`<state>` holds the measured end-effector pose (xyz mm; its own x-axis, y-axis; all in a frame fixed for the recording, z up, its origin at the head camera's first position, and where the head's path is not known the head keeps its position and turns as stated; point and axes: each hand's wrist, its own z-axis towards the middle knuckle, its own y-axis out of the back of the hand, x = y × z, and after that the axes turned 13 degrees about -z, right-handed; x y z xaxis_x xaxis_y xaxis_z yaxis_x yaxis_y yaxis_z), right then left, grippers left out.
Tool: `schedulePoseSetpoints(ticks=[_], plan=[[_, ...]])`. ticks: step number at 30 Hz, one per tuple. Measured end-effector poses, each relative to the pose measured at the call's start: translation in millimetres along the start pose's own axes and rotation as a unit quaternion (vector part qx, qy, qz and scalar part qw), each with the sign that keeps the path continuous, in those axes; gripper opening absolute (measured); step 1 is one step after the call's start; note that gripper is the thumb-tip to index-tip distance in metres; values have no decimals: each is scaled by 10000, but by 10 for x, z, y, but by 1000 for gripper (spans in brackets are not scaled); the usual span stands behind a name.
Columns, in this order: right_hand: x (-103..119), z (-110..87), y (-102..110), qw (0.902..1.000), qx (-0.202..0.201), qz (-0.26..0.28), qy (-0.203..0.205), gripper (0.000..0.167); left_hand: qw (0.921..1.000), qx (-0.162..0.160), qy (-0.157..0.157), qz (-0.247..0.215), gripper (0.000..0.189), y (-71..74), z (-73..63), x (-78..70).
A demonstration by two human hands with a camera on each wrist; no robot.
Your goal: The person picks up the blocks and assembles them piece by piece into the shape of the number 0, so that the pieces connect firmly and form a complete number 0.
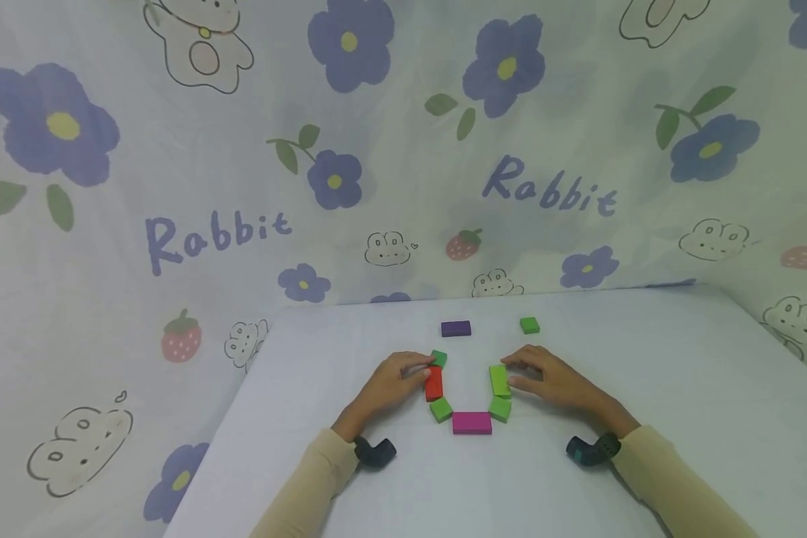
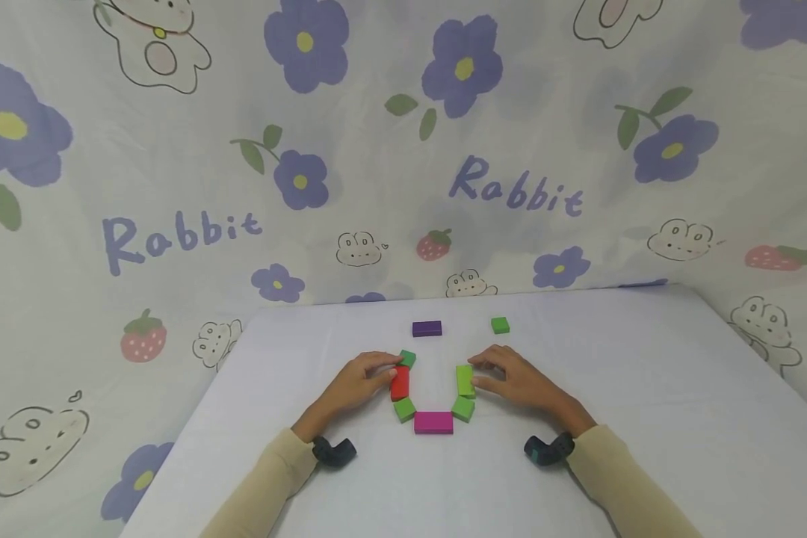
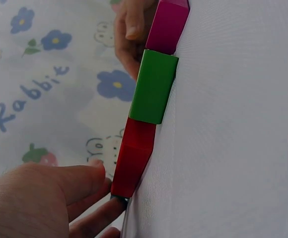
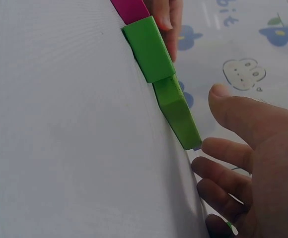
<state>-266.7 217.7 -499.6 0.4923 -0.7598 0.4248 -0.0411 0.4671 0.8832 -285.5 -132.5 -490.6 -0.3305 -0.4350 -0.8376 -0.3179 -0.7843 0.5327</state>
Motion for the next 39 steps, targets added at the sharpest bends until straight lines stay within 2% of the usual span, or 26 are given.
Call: schedulePoseSetpoints(ticks=[16, 26, 33, 39], plan=[[5, 17, 2, 10000, 15, 53, 58, 39, 10000, 0, -62, 38, 35, 6, 0, -12], [19, 0, 1, 9999, 66, 107, -79, 41, 9998, 10, 192, 24, 41, -10, -19, -27], [3, -6, -12, 9998, 6, 164, -62, 40, 9997, 63, 23, 221, 39, -11, -19, -5], [2, -2, -5, 9998, 66, 182, -106, 40, 9996, 110, 64, 242, 40, -6, -22, -22]])
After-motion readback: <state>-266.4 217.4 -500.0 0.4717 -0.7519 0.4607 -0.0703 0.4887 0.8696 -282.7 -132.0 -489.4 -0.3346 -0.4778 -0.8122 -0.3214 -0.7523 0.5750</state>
